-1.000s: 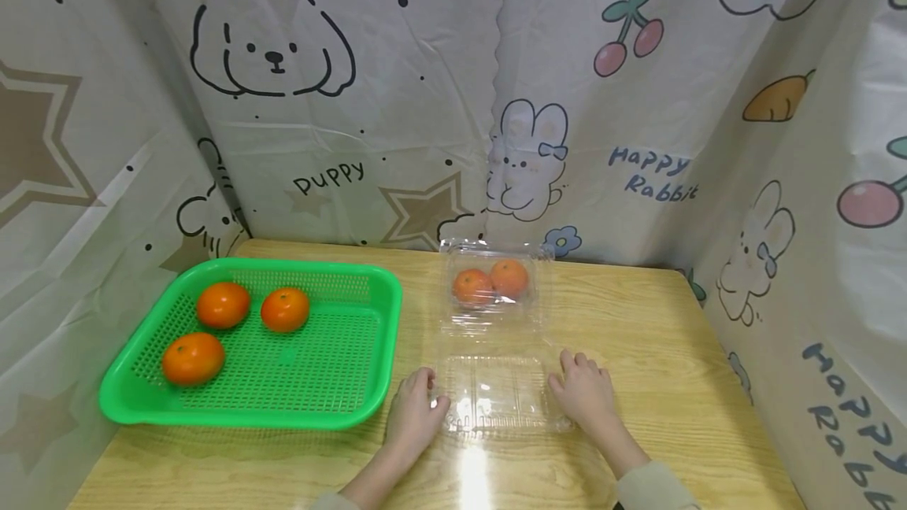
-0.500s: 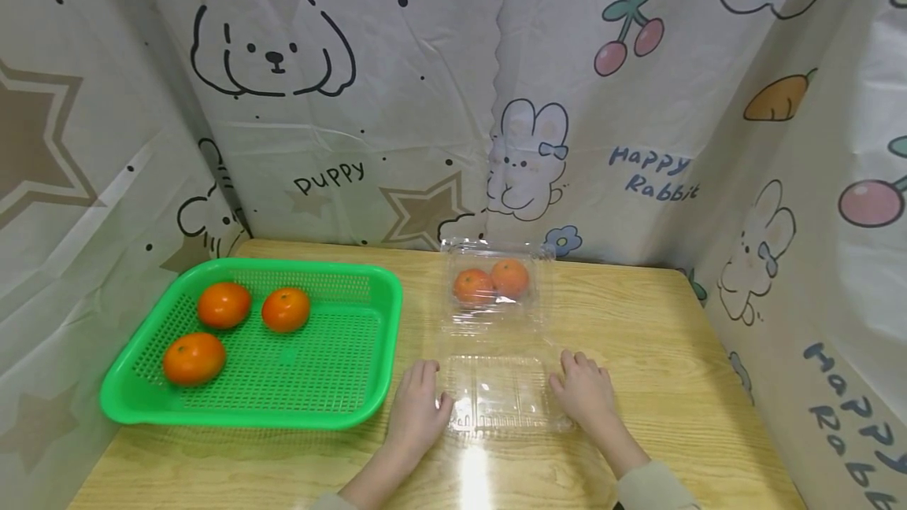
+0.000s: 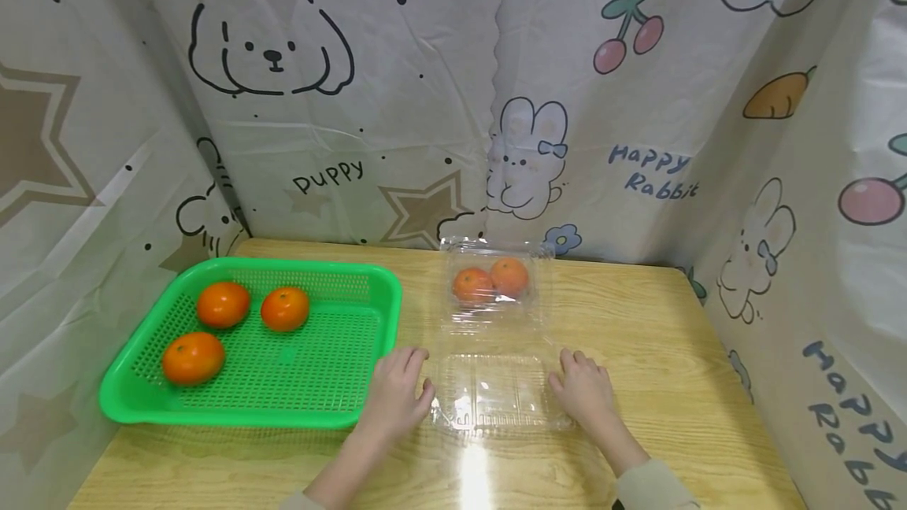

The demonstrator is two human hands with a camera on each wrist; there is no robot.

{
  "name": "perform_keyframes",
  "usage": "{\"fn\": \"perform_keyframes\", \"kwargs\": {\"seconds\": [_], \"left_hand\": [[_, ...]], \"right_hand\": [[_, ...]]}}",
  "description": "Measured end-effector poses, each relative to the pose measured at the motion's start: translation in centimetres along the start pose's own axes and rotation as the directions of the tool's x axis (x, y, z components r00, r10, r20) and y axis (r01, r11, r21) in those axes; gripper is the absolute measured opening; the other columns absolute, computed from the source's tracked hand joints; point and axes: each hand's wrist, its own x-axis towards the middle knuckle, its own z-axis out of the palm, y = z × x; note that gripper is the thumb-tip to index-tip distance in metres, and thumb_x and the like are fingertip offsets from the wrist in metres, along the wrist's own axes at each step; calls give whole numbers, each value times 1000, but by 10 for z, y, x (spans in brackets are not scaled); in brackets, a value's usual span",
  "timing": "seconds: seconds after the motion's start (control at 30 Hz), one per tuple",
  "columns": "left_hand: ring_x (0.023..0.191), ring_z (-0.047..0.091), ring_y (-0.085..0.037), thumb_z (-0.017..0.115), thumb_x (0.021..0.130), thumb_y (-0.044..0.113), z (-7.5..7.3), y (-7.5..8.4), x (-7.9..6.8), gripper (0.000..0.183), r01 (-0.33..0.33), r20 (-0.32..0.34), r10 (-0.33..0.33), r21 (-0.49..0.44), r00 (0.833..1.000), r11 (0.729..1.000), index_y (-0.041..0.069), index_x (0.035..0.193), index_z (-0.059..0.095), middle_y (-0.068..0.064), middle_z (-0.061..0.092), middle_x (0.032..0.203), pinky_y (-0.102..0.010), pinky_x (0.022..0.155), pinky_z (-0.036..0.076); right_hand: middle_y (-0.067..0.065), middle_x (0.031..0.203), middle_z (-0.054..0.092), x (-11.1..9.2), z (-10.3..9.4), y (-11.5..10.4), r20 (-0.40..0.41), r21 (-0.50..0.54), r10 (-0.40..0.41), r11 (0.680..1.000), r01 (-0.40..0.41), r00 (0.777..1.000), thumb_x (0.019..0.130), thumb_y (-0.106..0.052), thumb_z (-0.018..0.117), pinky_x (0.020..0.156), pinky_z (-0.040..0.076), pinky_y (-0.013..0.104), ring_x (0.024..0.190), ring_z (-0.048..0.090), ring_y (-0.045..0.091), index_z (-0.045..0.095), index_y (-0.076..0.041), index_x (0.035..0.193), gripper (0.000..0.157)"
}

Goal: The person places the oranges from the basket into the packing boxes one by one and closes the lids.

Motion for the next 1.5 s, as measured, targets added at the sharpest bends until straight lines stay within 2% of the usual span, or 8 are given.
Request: {"fn": "perform_keyframes", "kwargs": {"seconds": [0.13, 0.23, 0.5, 0.77, 0.97, 1.27, 1.37, 1.5], "left_hand": [[78, 56, -26, 67, 65, 5, -4, -15, 3, 27, -15, -105, 14, -5, 994, 1000, -1, 91, 60, -9, 58, 86, -39, 69, 48], [74, 57, -27, 65, 65, 4, -8, -27, 5, 24, 3, -168, -1, 10, 986, 1000, -1, 88, 60, -11, 60, 83, -39, 65, 48], [76, 54, -32, 63, 69, 4, -22, -59, -1, 23, 127, -210, -117, 33, 971, 991, -3, 90, 60, -14, 59, 85, -43, 64, 44], [74, 51, -35, 61, 67, -1, -36, -92, -10, 23, 205, -257, -183, 65, 949, 977, -5, 90, 59, -19, 58, 85, -45, 63, 40], [77, 50, -39, 60, 69, 0, -49, -112, -19, 24, 277, -248, -246, 100, 937, 956, -7, 92, 58, -21, 57, 88, -48, 64, 39], [80, 51, -42, 61, 70, 1, -68, -132, -25, 26, 365, -223, -326, 163, 919, 917, -9, 94, 57, -25, 57, 91, -51, 66, 40], [84, 49, -42, 59, 72, 3, -76, -139, -27, 27, 409, -193, -375, 183, 907, 894, -8, 97, 56, -26, 56, 94, -51, 68, 39], [89, 45, -43, 57, 75, 6, -89, -151, -31, 32, 483, -121, -468, 210, 876, 850, -7, 104, 53, -26, 53, 100, -54, 71, 37]], "right_hand": [[16, 98, 58, 0, 0, 0, -9, 0, -3, 1000, 3, 1000, 86, -29, 55, 74, 45, 48, 84, 56, 31, 55, 0, 105, 34], [16, 97, 58, 0, 0, 0, -15, 5, -6, 1000, 6, 1000, 86, -28, 56, 74, 45, 47, 83, 56, 31, 55, 0, 104, 33], [16, 97, 58, -1, -1, -1, -21, 25, -3, 1000, 4, 1000, 86, -27, 56, 72, 46, 45, 83, 56, 31, 56, 1, 105, 33], [13, 92, 58, -1, 0, -1, -20, 48, -2, 999, 3, 1000, 86, -27, 57, 69, 46, 42, 78, 55, 27, 56, -2, 98, 27], [11, 88, 57, -1, 0, -1, -18, 51, -7, 999, 8, 1000, 86, -26, 57, 66, 45, 40, 74, 53, 25, 56, -3, 94, 24], [9, 85, 56, -1, 0, -1, -32, 52, -9, 999, 11, 999, 85, -25, 57, 64, 44, 39, 73, 52, 24, 55, -4, 91, 21], [8, 84, 56, -1, 0, -1, -37, 53, -6, 999, 8, 999, 85, -25, 56, 63, 44, 38, 73, 52, 23, 55, -5, 90, 21], [8, 82, 55, 0, 1, 0, -35, 52, -7, 999, 9, 999, 85, -25, 56, 62, 43, 38, 71, 51, 22, 54, -5, 90, 21]]}}
